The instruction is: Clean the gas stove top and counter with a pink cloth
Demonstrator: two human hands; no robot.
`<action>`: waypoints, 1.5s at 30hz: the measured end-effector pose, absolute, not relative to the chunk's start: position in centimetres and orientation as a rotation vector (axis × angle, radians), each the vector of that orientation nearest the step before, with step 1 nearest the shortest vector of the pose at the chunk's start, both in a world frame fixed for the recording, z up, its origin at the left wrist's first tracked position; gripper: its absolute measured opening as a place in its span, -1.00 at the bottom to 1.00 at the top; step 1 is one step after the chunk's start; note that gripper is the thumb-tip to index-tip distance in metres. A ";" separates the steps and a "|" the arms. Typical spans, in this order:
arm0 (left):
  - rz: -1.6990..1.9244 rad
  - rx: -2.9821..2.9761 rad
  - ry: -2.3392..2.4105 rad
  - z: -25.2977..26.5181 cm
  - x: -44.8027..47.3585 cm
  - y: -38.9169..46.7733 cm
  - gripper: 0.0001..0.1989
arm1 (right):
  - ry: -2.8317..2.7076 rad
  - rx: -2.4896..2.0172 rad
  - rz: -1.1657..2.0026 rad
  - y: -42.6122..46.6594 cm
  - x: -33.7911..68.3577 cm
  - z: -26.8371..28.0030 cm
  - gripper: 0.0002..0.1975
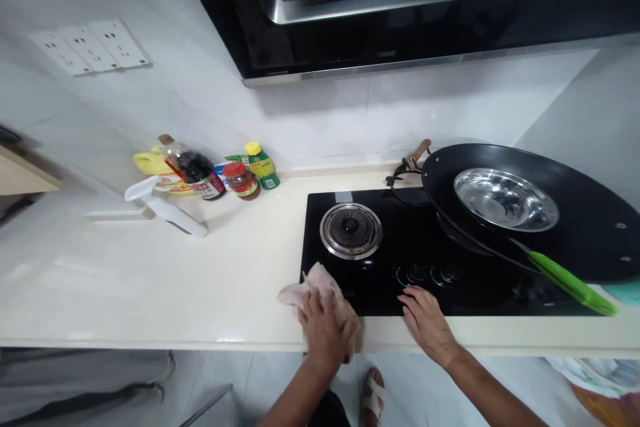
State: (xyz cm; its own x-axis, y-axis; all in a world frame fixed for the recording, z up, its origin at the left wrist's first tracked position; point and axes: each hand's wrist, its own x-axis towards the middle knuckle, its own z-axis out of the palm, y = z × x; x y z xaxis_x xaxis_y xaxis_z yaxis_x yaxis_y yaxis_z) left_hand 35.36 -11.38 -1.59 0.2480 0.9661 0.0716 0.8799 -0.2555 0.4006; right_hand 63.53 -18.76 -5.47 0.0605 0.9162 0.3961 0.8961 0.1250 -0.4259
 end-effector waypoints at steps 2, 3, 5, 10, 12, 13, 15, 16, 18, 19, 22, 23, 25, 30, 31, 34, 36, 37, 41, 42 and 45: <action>0.430 2.317 1.497 -1.6 37.7 -12.5 -0.27 | -1.823 -1.751 0.042 -18.7 63.7 -6.1 -0.68; 0.415 2.339 1.378 -1.5 38.9 -13.1 -0.25 | -1.809 -1.744 0.055 -18.7 63.7 -6.4 -0.67; 0.383 2.335 1.209 -1.5 41.5 -14.7 -0.18 | -1.733 -1.716 0.082 -18.7 63.9 -6.8 -0.66; 0.367 2.331 1.038 -1.4 47.2 -17.1 -0.21 | -1.557 -1.688 0.143 -19.4 65.1 -7.8 -0.64; 0.384 2.338 1.008 -1.3 47.6 -17.1 -0.28 | -1.570 -1.693 0.155 -19.6 65.4 -8.0 -0.64; 0.399 2.332 1.010 -1.3 47.2 -16.9 -0.31 | -1.581 -1.694 0.153 -19.7 65.5 -8.0 -0.64; 0.436 2.299 1.058 -1.4 45.3 -16.2 -0.34 | -1.618 -1.688 0.135 -19.7 65.5 -8.0 -0.65; 0.453 2.276 1.113 -1.6 43.8 -15.8 -0.32 | -1.643 -1.682 0.120 -19.7 65.5 -8.0 -0.66; 0.470 2.226 1.281 -1.8 39.9 -14.8 -0.24 | -1.690 -1.675 0.086 -19.7 65.5 -7.9 -0.68; 0.463 2.206 1.383 -2.0 37.6 -14.2 -0.21 | -1.710 -1.673 0.071 -19.6 65.5 -7.8 -0.69; 0.390 2.175 1.733 -2.0 29.9 -12.1 -0.20 | -1.739 -1.674 0.046 -19.5 65.5 -7.8 -0.69; 0.379 2.158 1.804 -1.8 27.3 -11.3 -0.23 | -1.742 -1.676 0.039 -19.5 65.5 -7.8 -0.69; 0.368 2.122 1.920 -1.2 22.4 -9.6 -0.30 | -1.742 -1.682 0.030 -19.5 65.5 -7.8 -0.68; 0.320 2.019 2.195 0.9 13.1 -6.9 -0.42 | -1.770 -1.693 0.008 -19.4 65.8 -8.3 -0.67; 0.311 2.010 2.224 1.2 12.0 -6.9 -0.43 | -1.781 -1.690 -0.006 -19.4 65.8 -8.4 -0.67; 0.305 2.012 2.267 1.2 10.3 -7.5 -0.42 | -1.799 -1.682 -0.047 -19.5 65.7 -8.7 -0.68; 0.320 2.020 2.292 0.7 10.1 -7.9 -0.40 | -1.806 -1.688 -0.073 -19.5 65.4 -8.8 -0.68; 0.333 2.027 2.306 0.4 10.1 -8.0 -0.40 | -1.810 -1.694 -0.089 -19.6 65.3 -8.9 -0.68; 0.408 2.091 2.316 -0.6 9.8 -6.4 -0.49 | -1.811 -1.777 -0.157 -19.9 64.2 -9.5 -0.63; 0.429 2.105 2.309 -0.8 9.5 -5.6 -0.51 | -1.799 -1.808 -0.177 -19.9 64.0 -9.7 -0.62; 0.488 2.110 2.304 -1.5 8.8 -2.6 -0.45 | -1.795 -1.884 -0.191 -20.2 63.6 -10.2 -0.61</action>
